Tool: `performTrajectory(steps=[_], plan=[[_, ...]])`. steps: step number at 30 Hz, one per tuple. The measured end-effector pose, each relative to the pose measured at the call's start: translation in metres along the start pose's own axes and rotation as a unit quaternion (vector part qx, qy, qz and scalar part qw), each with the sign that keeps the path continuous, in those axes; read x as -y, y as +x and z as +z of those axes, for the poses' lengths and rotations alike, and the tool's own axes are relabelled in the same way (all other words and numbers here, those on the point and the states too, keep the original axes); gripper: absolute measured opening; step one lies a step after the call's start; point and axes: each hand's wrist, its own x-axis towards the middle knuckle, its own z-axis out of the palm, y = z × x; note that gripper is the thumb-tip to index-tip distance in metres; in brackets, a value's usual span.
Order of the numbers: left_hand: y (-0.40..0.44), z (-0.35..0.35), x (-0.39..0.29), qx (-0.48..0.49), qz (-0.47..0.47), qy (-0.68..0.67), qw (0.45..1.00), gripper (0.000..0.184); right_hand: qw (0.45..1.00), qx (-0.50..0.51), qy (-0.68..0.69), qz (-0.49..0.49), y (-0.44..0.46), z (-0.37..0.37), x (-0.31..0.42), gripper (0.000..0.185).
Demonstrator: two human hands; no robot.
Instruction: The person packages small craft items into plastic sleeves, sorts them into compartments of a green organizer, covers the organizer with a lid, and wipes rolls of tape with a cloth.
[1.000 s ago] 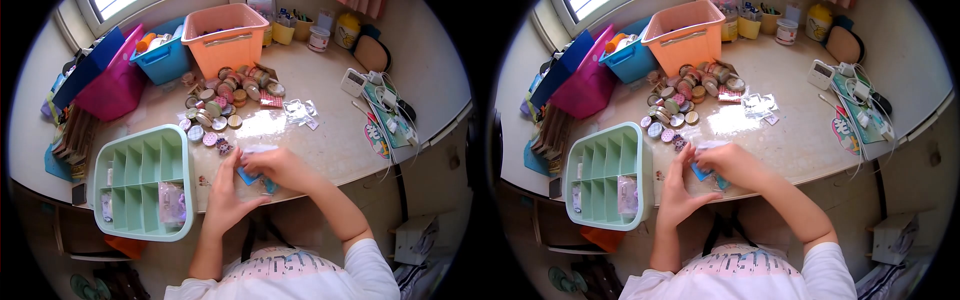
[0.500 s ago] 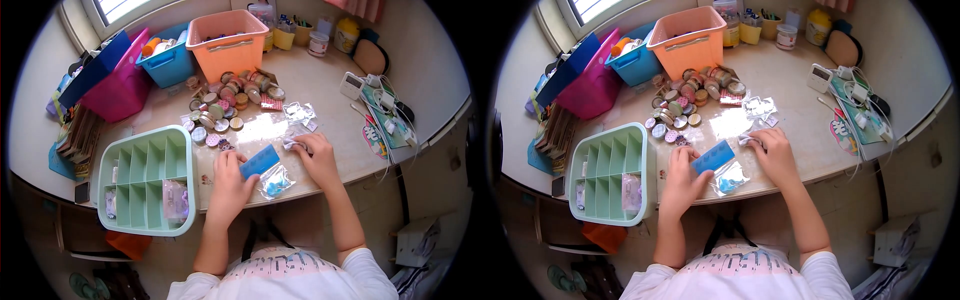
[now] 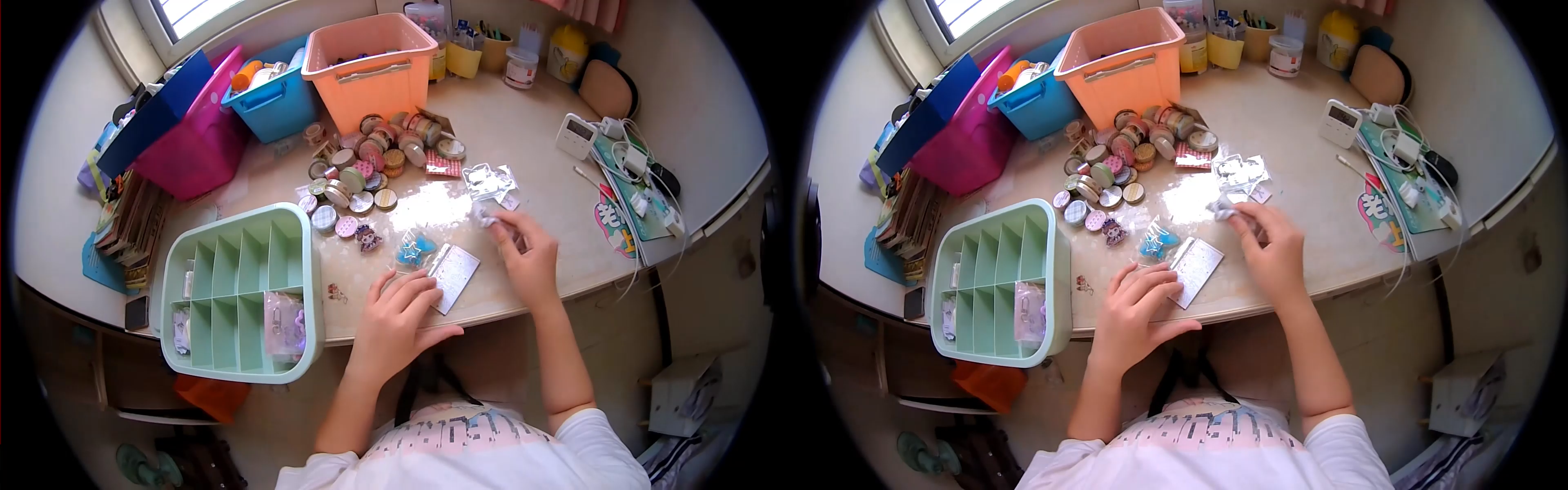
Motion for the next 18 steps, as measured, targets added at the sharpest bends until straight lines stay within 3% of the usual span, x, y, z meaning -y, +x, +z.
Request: performTrajectory(steps=[1, 5, 8, 9, 11, 13, 14, 17, 18], plan=[[-0.005, 0.003, 0.002, 0.002, -0.001, 0.000, 1.000, 0.032, 0.999, 0.031, -0.013, 0.002, -0.007, 0.001, 0.012, 0.018], [-0.019, 0.010, 0.008, -0.024, -0.112, -0.076, 0.990, 0.050, 0.927, 0.153, -0.154, -0.306, -0.050, 0.026, 0.014, 0.026], [-0.011, 0.004, 0.010, -0.045, -0.161, -0.138, 0.976, 0.088, 0.945, 0.204, -0.096, -0.237, -0.053, 0.013, 0.016, 0.030], [-0.010, 0.004, 0.011, -0.044, -0.163, -0.139, 0.976, 0.088, 0.959, 0.177, -0.125, -0.181, -0.046, 0.009, 0.018, 0.030], [-0.009, 0.005, 0.011, -0.051, -0.142, -0.129, 0.980, 0.088, 0.958, 0.126, -0.162, -0.200, -0.033, 0.013, 0.005, 0.030], [-0.009, 0.006, 0.012, -0.051, -0.138, -0.127, 0.981, 0.089, 0.939, 0.149, -0.189, -0.246, -0.050, 0.021, 0.016, 0.028], [-0.009, 0.006, 0.013, -0.052, -0.136, -0.126, 0.981, 0.090, 0.938, 0.176, -0.137, -0.266, -0.059, 0.024, 0.021, 0.028], [-0.011, 0.003, 0.017, -0.047, -0.127, -0.140, 0.981, 0.092, 0.930, 0.234, -0.090, -0.270, -0.051, 0.008, 0.017, 0.026], [-0.010, 0.002, 0.016, -0.047, -0.127, -0.139, 0.981, 0.092, 0.945, 0.206, -0.106, -0.232, -0.044, 0.002, 0.013, 0.024]])
